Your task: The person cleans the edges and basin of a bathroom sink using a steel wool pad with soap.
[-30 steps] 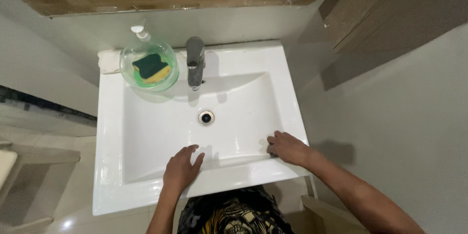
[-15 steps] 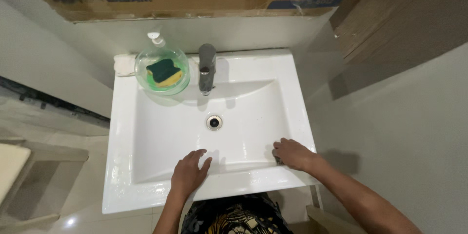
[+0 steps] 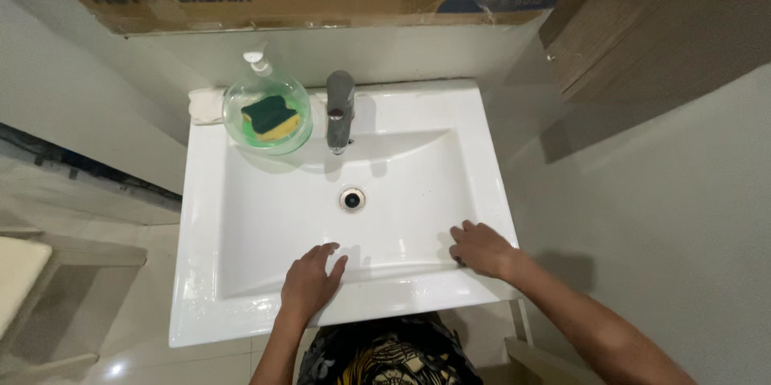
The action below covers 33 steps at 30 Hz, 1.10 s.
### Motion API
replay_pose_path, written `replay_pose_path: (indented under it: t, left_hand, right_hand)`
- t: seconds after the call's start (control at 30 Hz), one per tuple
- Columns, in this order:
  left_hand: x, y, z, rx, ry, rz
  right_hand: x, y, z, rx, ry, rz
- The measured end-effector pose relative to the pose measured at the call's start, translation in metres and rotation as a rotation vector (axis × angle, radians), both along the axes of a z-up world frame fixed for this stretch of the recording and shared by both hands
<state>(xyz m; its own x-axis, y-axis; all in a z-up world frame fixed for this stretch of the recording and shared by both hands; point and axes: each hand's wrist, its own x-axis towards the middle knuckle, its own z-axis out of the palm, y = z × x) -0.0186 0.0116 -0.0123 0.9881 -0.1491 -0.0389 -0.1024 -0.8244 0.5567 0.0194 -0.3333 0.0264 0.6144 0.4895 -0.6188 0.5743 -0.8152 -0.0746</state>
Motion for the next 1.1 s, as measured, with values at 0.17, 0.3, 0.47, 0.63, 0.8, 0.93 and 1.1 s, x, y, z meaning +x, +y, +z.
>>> replay_pose_path:
  t: [0.17, 0.3, 0.47, 0.63, 0.8, 0.93, 1.1]
  left_hand:
    - [0.003, -0.001, 0.0, 0.013, 0.134, 0.035]
    - [0.003, 0.001, -0.002, 0.007, 0.145, 0.025]
    - [0.002, 0.002, -0.002, -0.014, 0.076, 0.036]
    - [0.0, 0.001, -0.001, -0.021, 0.018, 0.014]
    - [0.003, 0.0, 0.002, -0.007, 0.131, 0.03]
    - [0.009, -0.003, 0.007, 0.014, 0.243, 0.01]
    - [0.01, -0.005, 0.017, 0.077, 0.405, 0.067]
  right_hand:
    - [-0.008, -0.02, 0.02, -0.038, 0.012, -0.105]
    - [-0.005, -0.004, 0.0, -0.056, -0.003, -0.054]
    - [-0.01, -0.005, 0.006, -0.047, 0.015, -0.073]
    - [-0.041, -0.042, 0.028, 0.087, -0.034, -0.351]
    - [-0.063, -0.073, 0.009, 0.111, -0.05, -0.754]
    - [-0.072, -0.068, -0.042, 0.403, -0.39, -0.876]
    - [-0.12, -0.064, -0.076, 0.424, -0.623, -0.764]
